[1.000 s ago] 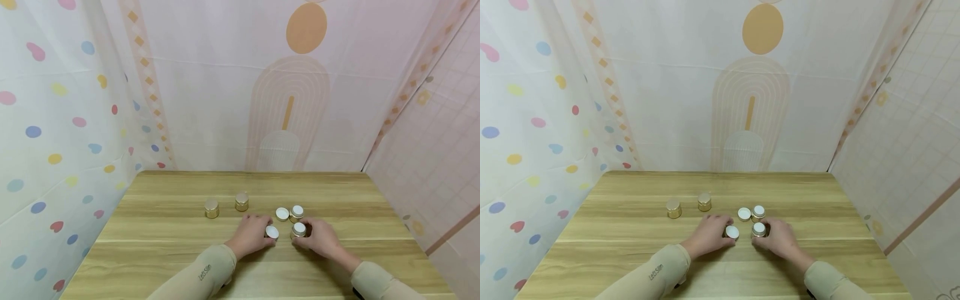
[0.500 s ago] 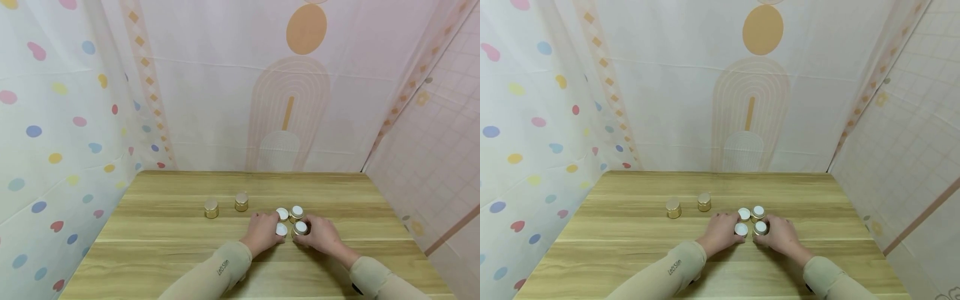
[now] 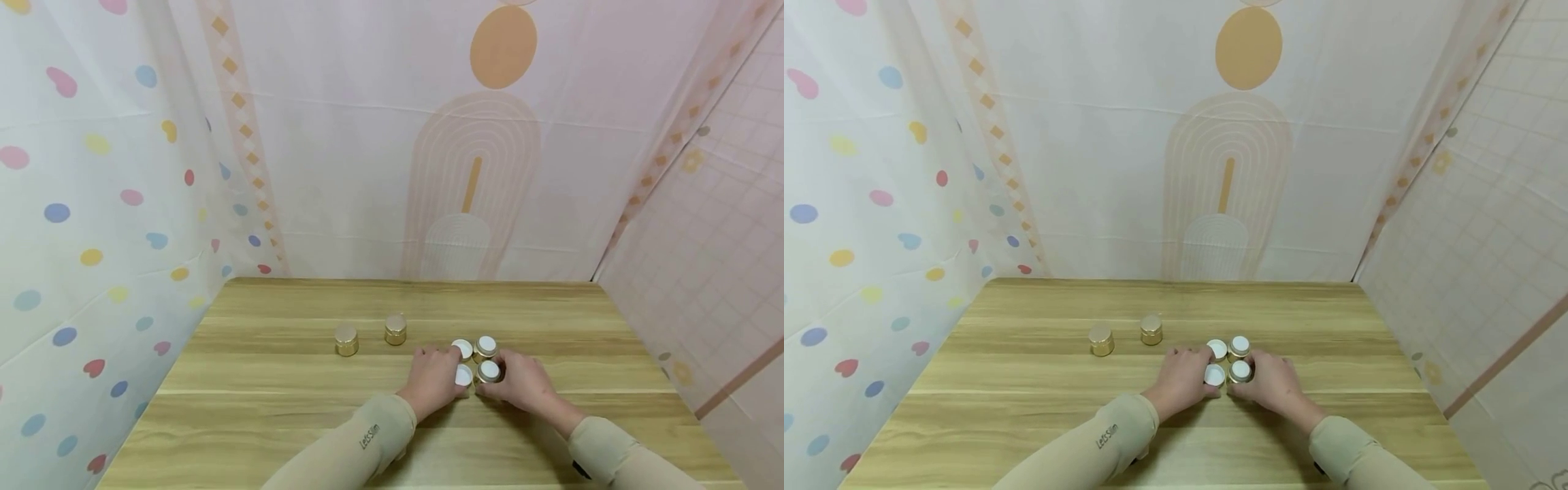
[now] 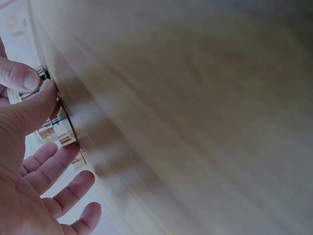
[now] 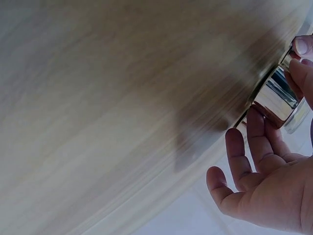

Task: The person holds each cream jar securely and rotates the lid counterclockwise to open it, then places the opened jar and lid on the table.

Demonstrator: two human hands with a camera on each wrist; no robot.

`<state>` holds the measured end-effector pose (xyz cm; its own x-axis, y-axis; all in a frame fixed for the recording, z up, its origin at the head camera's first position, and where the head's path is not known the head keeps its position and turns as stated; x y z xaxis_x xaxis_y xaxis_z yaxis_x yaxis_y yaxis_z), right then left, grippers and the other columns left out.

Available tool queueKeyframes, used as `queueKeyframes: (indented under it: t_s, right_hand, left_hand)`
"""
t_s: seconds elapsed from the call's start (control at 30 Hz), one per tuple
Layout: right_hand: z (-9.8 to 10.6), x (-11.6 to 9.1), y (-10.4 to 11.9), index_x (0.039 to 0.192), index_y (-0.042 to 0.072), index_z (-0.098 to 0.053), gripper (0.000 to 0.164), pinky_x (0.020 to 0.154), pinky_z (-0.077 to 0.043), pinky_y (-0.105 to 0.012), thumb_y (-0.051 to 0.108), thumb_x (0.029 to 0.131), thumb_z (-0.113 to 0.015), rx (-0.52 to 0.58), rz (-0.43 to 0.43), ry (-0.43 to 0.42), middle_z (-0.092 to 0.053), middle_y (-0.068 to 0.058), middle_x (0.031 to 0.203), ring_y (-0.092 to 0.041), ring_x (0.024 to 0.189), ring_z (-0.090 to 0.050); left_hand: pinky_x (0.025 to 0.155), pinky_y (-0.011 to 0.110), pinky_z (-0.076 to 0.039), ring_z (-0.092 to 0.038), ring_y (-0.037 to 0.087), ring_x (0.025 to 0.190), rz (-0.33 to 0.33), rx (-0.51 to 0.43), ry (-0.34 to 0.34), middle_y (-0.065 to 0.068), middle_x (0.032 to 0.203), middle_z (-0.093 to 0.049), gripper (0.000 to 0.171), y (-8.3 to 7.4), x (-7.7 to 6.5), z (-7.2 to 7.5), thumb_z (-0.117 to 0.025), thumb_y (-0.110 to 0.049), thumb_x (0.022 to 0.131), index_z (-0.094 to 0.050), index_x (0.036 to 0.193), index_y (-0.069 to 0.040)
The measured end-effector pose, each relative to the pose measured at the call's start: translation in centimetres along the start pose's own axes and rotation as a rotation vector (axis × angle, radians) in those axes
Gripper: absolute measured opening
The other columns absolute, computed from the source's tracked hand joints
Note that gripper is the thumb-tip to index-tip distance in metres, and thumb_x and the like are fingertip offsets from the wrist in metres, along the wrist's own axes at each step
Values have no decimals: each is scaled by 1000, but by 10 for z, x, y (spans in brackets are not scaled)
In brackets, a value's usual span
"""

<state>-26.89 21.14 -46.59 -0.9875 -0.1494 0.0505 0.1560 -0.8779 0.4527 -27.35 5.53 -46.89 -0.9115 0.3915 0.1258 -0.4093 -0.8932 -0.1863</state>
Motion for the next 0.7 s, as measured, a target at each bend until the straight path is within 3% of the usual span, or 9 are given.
queueKeyframes:
  t_s: [0.37,0.7]
  right_hand:
    - [-2,3,4,88,18,-67,46,69,-46,-32,44,69,-99,-5,1,-3,-65,9,77,-10,72,-55]
    - [-2,3,2,92,17,-68,50,67,-43,-30,46,67,-100,-3,-2,-15,-63,9,76,-10,71,-54]
  left_hand:
    - [90,45,-54,-72,25,102,79,28,-15,3,105,-78,62,6,3,2,-91,-60,76,-69,108,-12]
    - [88,46,-54,-70,25,102,76,8,-9,4,108,-78,59,8,2,2,-92,-56,77,-67,108,-13]
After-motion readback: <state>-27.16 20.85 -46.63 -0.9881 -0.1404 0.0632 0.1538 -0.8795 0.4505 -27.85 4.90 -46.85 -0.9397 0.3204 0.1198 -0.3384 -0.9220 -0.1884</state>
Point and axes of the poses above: each hand's wrist, its own x-axis towards the middle knuckle, its own z-axis out of the back of the hand, y = z × x, the point moved 8 cm from there along x, towards the middle knuckle
